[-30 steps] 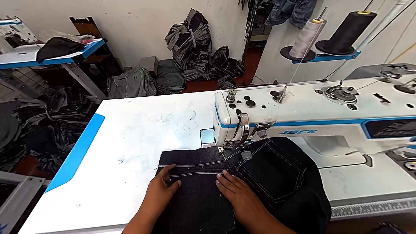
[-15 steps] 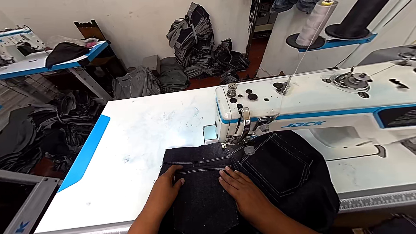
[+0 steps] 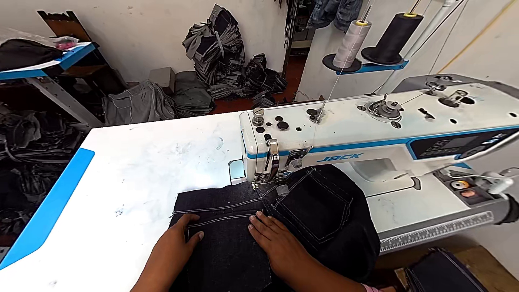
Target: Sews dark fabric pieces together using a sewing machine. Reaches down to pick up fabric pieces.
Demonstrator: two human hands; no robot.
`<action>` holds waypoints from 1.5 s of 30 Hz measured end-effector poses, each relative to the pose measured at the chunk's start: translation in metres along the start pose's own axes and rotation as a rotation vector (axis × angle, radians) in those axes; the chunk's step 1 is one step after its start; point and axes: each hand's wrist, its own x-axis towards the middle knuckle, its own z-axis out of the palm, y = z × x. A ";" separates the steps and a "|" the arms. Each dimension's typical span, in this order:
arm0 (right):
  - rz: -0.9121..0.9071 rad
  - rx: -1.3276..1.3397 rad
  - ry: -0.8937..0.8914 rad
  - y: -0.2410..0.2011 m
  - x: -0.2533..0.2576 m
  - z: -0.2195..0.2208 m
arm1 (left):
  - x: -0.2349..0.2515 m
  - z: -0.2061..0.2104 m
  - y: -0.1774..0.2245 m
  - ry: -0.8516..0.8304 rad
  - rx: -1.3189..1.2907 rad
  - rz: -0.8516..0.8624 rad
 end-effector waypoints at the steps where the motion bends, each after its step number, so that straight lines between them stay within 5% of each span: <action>1: 0.002 -0.003 -0.010 -0.001 0.000 -0.001 | -0.001 -0.001 0.002 0.016 0.022 -0.004; 3: 0.002 -0.006 -0.024 -0.001 0.001 -0.003 | -0.009 -0.001 0.018 0.112 0.139 0.041; 5: 0.011 0.002 -0.038 -0.002 0.003 -0.005 | -0.019 0.014 0.041 0.278 0.205 0.286; 8: 0.027 -0.001 -0.028 -0.004 0.003 -0.004 | -0.020 0.073 0.051 0.221 0.279 0.718; 10: 0.027 0.003 -0.020 -0.002 0.003 -0.005 | -0.016 0.083 0.044 0.144 0.351 0.819; 13: 0.076 0.029 -0.032 -0.001 -0.006 -0.013 | -0.018 0.070 0.043 -0.022 0.414 0.807; 16: 0.167 -0.007 -0.085 0.010 -0.017 -0.015 | -0.016 0.071 0.047 0.037 0.416 0.788; 21: 0.270 0.193 -0.426 0.054 0.025 -0.041 | 0.011 0.052 0.085 -0.259 0.407 0.502; 36: 0.233 0.223 -0.511 0.078 0.048 -0.047 | 0.027 0.049 0.086 -0.196 0.295 0.537; 41: 0.383 0.129 -0.673 0.025 0.037 -0.082 | 0.026 0.052 0.071 -0.129 0.230 0.654; 43: 0.368 0.139 -0.635 0.011 0.012 -0.073 | 0.032 0.051 0.069 -0.115 0.226 0.663; 45: 0.272 0.138 -0.306 0.025 -0.015 -0.042 | 0.040 0.046 0.072 -0.140 0.247 0.641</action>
